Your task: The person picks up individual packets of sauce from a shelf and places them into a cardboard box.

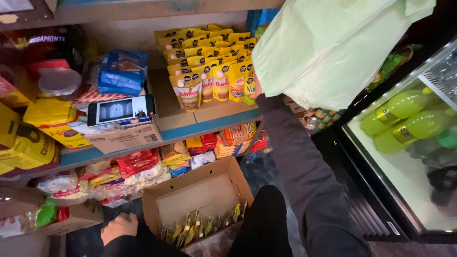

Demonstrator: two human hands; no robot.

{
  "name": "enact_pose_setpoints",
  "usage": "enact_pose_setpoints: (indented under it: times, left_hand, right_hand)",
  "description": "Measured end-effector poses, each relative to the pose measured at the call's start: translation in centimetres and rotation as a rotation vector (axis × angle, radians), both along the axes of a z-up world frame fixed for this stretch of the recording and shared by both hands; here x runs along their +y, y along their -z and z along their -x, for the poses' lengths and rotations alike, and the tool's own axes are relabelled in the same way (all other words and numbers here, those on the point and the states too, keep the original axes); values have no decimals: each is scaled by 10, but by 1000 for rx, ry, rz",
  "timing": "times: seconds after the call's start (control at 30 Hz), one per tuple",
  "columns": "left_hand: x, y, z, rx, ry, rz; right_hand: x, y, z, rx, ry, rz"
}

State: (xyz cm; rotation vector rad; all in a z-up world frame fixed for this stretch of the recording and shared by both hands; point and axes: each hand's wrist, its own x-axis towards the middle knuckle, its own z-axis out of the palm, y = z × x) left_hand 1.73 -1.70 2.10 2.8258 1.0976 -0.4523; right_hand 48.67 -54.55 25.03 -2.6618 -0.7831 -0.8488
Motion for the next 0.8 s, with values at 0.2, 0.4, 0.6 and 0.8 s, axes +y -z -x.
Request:
enact_pose_setpoints:
  times: [0.2, 0.4, 0.6, 0.8]
  left_hand:
    - [4, 7, 10, -40, 33, -44]
    - [11, 18, 17, -82, 70, -40]
    - [18, 29, 36, -151, 59, -74]
    - [17, 18, 46, -188, -9, -60]
  right_hand:
    - [-26, 14, -5, 33, -100, 1]
    - [34, -60, 146, 399, -326, -93]
    - [55, 81, 179, 430, -359, 170]
    - [69, 252, 221, 511, -302, 334]
